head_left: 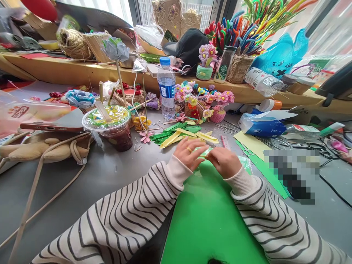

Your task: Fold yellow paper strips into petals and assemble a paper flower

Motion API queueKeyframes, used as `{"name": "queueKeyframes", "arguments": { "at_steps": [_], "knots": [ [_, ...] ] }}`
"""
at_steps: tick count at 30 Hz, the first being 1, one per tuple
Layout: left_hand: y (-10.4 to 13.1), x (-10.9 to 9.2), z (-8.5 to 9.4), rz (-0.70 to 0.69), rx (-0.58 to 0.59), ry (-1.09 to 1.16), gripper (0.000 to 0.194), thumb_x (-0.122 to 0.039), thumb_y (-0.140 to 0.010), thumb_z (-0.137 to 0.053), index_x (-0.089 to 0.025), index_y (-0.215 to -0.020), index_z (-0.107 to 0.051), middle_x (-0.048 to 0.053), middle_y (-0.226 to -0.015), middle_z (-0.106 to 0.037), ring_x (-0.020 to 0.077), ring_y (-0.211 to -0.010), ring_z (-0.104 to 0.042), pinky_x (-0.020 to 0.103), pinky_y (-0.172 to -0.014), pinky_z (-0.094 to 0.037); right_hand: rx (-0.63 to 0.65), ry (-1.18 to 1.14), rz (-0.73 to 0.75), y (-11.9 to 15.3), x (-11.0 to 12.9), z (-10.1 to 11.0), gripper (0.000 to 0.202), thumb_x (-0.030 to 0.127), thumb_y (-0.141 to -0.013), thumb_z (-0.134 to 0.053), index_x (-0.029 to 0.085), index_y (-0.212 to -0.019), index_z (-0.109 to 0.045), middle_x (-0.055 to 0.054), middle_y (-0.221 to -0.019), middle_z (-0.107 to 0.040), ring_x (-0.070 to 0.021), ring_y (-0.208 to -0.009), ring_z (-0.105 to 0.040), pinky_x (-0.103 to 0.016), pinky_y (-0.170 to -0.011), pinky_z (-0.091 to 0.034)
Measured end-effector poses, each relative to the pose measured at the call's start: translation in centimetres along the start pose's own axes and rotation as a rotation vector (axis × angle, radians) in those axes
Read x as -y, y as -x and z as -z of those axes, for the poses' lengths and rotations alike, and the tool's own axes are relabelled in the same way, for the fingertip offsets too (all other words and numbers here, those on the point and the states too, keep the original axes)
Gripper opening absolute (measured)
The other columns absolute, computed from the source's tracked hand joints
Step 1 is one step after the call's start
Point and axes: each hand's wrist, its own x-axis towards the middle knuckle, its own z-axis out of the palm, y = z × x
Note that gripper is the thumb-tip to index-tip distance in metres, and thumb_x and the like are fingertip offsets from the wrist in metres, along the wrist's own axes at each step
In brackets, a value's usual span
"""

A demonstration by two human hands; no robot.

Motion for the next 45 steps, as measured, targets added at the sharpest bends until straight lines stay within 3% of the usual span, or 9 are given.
{"name": "queueKeyframes", "arguments": {
  "at_steps": [4,8,16,21,32,35,39,42,45],
  "knots": [
    [0.4,-0.2,-0.5,-0.091,0.076,-0.114,0.018,-0.030,-0.073,-0.047,-0.020,-0.075,-0.062,0.001,-0.066,-0.063,0.0109,-0.063,-0.056,0.030,-0.076,-0.041,-0.053,0.153,0.119,0.0,0.6,0.2,0.029,0.022,-0.080,-0.039,0.015,-0.057,-0.055,-0.003,-0.052,-0.053,-0.0122,-0.054,-0.046,-0.022,-0.053,-0.031],
    [0.8,0.1,-0.9,-0.037,0.109,-0.057,0.021,-0.027,-0.075,-0.044,-0.018,-0.072,-0.063,0.002,-0.063,-0.062,0.0103,-0.060,-0.055,0.022,-0.058,-0.043,-0.072,0.180,0.162,-0.2,0.7,0.5,0.029,0.023,-0.078,-0.042,0.016,-0.053,-0.055,-0.001,-0.050,-0.052,-0.0110,-0.053,-0.044,-0.021,-0.051,-0.029],
    [0.2,0.4,0.0,-0.003,0.011,0.018,0.018,-0.024,-0.072,-0.048,-0.018,-0.074,-0.065,0.003,-0.065,-0.063,0.0106,-0.060,-0.056,0.022,-0.057,-0.044,-0.146,0.114,0.129,-0.3,-0.1,1.0,0.021,0.023,-0.077,-0.045,0.017,-0.062,-0.060,-0.001,-0.053,-0.056,-0.0123,-0.058,-0.045,-0.021,-0.055,-0.033],
    [0.1,0.9,0.3,0.081,0.034,0.021,0.016,-0.025,-0.070,-0.050,-0.019,-0.073,-0.065,0.002,-0.067,-0.063,0.0095,-0.061,-0.056,0.019,-0.055,-0.044,-0.142,0.063,0.078,-0.5,-0.9,1.2,0.020,0.024,-0.076,-0.047,0.017,-0.063,-0.061,-0.001,-0.053,-0.058,-0.0131,-0.059,-0.046,-0.023,-0.055,-0.033],
    [0.3,0.8,0.2,0.131,0.089,-0.021,0.020,-0.031,-0.072,-0.047,-0.022,-0.075,-0.065,0.001,-0.064,-0.062,0.0080,-0.057,-0.055,0.018,-0.050,-0.041,-0.198,0.097,0.140,-0.6,-2.3,0.9,0.019,0.024,-0.075,-0.048,0.019,-0.063,-0.062,0.000,-0.057,-0.062,-0.0148,-0.067,-0.051,-0.027,-0.066,-0.031],
    [0.5,1.1,0.1,0.205,0.093,-0.023,0.022,-0.033,-0.072,-0.048,-0.020,-0.072,-0.065,0.001,-0.064,-0.061,0.0085,-0.058,-0.054,0.018,-0.051,-0.041,-0.193,0.125,0.121,-0.6,-3.0,1.0,0.016,0.023,-0.073,-0.050,0.019,-0.064,-0.062,0.000,-0.060,-0.064,-0.0151,-0.068,-0.052,-0.028,-0.069,-0.031],
    [0.7,1.5,-0.2,0.187,0.069,-0.033,0.022,-0.032,-0.072,-0.046,-0.020,-0.072,-0.065,0.002,-0.063,-0.060,0.0089,-0.057,-0.054,0.019,-0.050,-0.041,-0.130,0.086,0.082,-0.6,-3.4,1.1,0.016,0.025,-0.073,-0.051,0.021,-0.062,-0.062,0.000,-0.059,-0.063,-0.0146,-0.067,-0.053,-0.029,-0.072,-0.031],
    [0.6,1.9,-0.4,0.222,0.036,-0.021,0.021,-0.031,-0.072,-0.047,-0.020,-0.073,-0.065,0.002,-0.064,-0.061,0.0095,-0.059,-0.055,0.020,-0.052,-0.042,-0.084,-0.064,0.006,-0.7,-3.4,1.2,0.014,0.028,-0.070,-0.054,0.020,-0.060,-0.061,0.000,-0.057,-0.062,-0.0147,-0.062,-0.054,-0.031,-0.071,-0.034],
    [0.5,2.4,-0.4,0.298,0.000,0.081,0.016,-0.029,-0.069,-0.052,-0.019,-0.070,-0.065,0.002,-0.062,-0.062,0.0095,-0.057,-0.055,0.020,-0.053,-0.044,-0.081,-0.326,-0.183,-0.7,-3.4,1.4,0.015,0.033,-0.065,-0.058,0.020,-0.059,-0.061,0.000,-0.058,-0.062,-0.0141,-0.057,-0.054,-0.029,-0.063,-0.040]
  ]
}}
